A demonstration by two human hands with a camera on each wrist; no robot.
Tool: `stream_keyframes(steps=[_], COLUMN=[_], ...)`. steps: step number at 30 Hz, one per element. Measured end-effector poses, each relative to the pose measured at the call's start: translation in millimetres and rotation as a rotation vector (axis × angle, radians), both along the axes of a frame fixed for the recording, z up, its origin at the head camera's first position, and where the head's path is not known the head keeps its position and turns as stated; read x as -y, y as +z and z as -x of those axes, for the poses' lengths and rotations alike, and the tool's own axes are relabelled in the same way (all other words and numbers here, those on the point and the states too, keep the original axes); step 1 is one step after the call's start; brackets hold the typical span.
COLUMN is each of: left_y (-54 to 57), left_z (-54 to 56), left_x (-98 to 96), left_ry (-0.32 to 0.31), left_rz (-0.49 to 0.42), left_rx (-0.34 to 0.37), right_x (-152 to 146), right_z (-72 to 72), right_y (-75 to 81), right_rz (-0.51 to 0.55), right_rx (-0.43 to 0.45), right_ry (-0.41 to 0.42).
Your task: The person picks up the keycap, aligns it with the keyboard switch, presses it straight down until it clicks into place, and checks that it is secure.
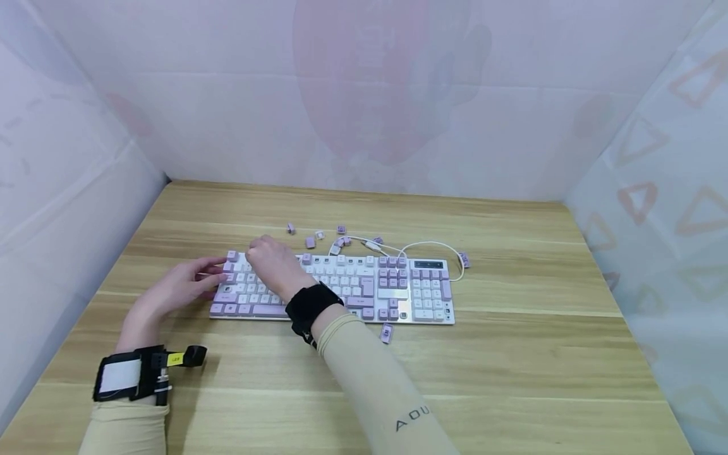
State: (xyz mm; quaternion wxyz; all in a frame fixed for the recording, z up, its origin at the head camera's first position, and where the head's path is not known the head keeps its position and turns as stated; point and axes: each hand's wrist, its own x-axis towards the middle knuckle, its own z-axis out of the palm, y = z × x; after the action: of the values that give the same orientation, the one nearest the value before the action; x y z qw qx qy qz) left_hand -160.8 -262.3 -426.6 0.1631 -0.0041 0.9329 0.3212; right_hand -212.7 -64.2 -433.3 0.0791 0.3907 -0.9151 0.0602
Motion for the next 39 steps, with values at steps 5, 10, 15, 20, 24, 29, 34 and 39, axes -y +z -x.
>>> stream_keyframes(steps=[5,10,15,20,24,29,34,39], left_y=[-1.4,-2.0,-0.4,1.1,1.5,0.3,0.0,0.0], left_z=[-0.6,-0.5,0.0,0.3,0.2,0.7,0.7,0.6], left_x=[0.6,2.4,1.3,0.0,-0.1,0.2,0.0,-0.8], left_ry=[-0.004,-0.002,-0.001,-0.012,-0.017,-0.021,-0.021,-0.015], left_rz=[0.0,0.009,0.007,0.009,0.008,0.006,0.005,0.004], left_rx=[-0.007,0.004,-0.003,-0.007,-0.005,-0.005,-0.007,-0.006], right_x=[0.6,2.4,2.3,0.8,-1.2,-4.9,-4.5,-3.3], right_z=[0.2,-0.1,0.7,2.3,3.7,4.6,3.0,-0.2], right_y=[-1.8,-2.9,-2.1,-4.7,-7.1,-5.8,-3.4,-4.7], right_rz=[0.003,0.025,0.138,0.237,0.318,0.456,0.427,0.35], right_rx=[0.015,0.044,0.124,0.181,0.246,0.417,0.412,0.291], right_ry=[-0.005,-0.037,-0.112,-0.154,-0.186,-0.235,-0.251,-0.21])
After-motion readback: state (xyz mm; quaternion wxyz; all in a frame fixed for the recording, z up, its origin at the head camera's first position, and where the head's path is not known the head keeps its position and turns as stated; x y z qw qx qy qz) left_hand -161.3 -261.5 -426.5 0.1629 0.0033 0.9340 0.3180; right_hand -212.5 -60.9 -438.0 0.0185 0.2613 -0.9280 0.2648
